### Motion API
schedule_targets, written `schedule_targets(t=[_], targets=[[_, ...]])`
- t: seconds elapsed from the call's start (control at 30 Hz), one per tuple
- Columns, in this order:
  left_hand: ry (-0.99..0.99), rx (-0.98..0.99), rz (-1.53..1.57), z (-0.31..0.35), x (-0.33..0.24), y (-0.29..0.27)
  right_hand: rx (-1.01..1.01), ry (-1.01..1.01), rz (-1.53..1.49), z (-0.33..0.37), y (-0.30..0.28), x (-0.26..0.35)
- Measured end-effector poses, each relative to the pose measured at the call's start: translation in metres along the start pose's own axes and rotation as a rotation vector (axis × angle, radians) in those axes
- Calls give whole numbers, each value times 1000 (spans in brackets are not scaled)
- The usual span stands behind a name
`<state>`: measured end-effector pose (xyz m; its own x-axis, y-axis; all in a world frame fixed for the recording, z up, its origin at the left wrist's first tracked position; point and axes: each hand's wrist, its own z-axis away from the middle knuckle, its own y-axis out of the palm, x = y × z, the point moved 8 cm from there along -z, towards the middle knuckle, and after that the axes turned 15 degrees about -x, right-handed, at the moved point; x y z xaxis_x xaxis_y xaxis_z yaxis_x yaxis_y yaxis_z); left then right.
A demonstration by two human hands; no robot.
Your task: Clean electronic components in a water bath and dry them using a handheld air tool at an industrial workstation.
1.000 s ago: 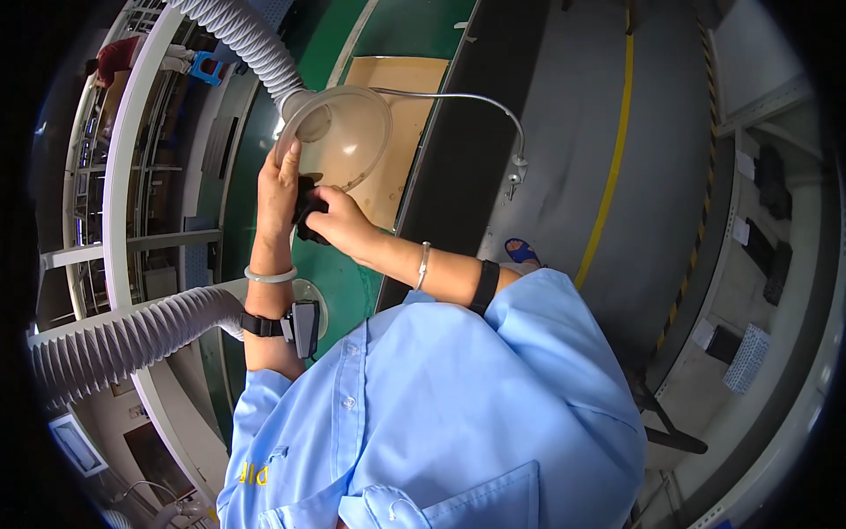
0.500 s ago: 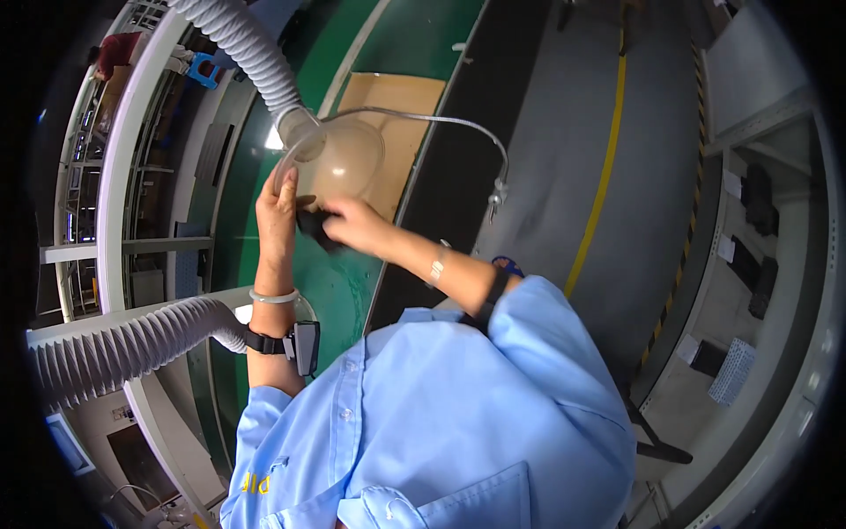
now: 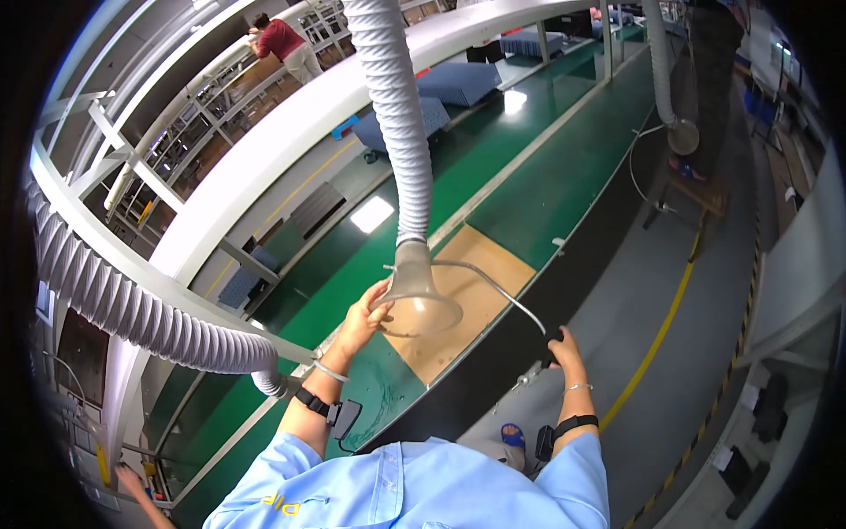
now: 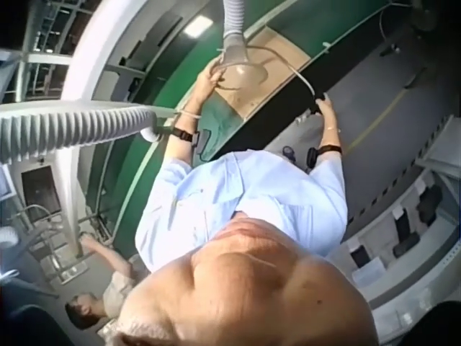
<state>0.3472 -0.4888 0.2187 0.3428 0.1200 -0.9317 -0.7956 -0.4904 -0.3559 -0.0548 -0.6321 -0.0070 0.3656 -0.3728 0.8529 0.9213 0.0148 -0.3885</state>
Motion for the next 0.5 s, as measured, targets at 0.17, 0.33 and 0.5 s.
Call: schedule_targets(t=[0.17,0.33,0.5], targets=[[-2,-6,-12,1,14,0,256,178,62,9,11,-22],[-40,-45,-42,-7,45,3,510,251,23,10,17,-82],[-86,-213,60,-41,39,-20,531,423,-155,72,39,17]])
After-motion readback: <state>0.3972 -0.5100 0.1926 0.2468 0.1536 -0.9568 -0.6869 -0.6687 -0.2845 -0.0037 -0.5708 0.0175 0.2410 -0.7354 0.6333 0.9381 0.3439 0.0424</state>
